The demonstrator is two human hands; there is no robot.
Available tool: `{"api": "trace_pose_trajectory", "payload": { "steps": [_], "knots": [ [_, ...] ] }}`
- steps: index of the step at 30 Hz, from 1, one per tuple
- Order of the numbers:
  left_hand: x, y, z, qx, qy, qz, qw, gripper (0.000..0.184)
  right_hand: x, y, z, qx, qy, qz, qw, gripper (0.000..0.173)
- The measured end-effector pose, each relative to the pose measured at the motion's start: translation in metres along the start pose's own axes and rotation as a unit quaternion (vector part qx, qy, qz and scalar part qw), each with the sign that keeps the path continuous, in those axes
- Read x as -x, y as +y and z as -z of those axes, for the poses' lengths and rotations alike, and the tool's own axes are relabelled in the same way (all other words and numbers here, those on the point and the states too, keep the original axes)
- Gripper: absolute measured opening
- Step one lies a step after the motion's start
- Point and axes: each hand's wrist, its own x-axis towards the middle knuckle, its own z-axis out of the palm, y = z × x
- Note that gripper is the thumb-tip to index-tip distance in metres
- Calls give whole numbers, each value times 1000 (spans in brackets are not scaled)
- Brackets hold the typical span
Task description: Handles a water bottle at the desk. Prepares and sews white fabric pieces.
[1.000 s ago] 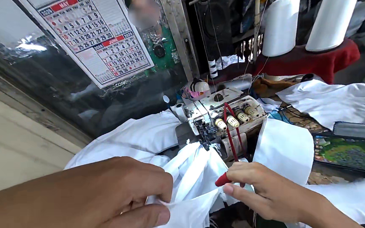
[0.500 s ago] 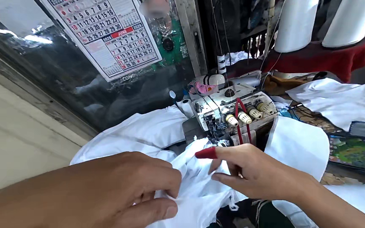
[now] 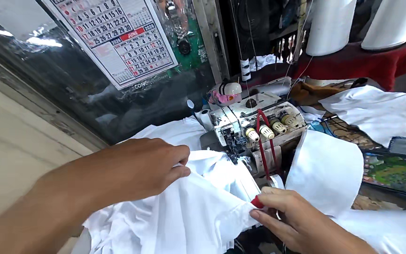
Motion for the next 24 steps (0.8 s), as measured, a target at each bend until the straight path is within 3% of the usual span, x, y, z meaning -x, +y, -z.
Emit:
{"api": "trace_pose_trajectory", "payload": {
  "steps": [3, 6, 9, 13, 16, 20, 22, 24],
  "knots": [
    [-10, -6, 6, -13, -14, -11, 1000, 31, -1, -10, 9, -109, -23, 6, 994, 30],
    [13, -13, 10, 122, 45, -108, 986, 30, 17, -24, 22, -120, -14, -9, 993, 27],
    [17, -5, 8, 215, -49, -123, 968, 25, 36, -9, 20, -134, -34, -63, 988, 26],
    [-22, -31, 6, 81, -5, -62, 995, 28, 14, 7, 11, -250, -68, -103, 960, 23],
    [-27, -54, 31, 23, 37, -85, 995, 35, -22, 23, 14, -310, -83, -100, 942, 25],
    [-1, -15, 77, 75, -56, 5, 996, 30, -43, 32, 24, -373, -145, -97, 911, 26],
    [-4, -17, 63, 64, -53, -16, 996, 31, -43, 35, 23, -371, -151, -101, 911, 26],
    [-16, -42, 26, 22, 31, -76, 996, 39, -44, 38, 21, -364, -150, -107, 913, 24]
  ]
}}
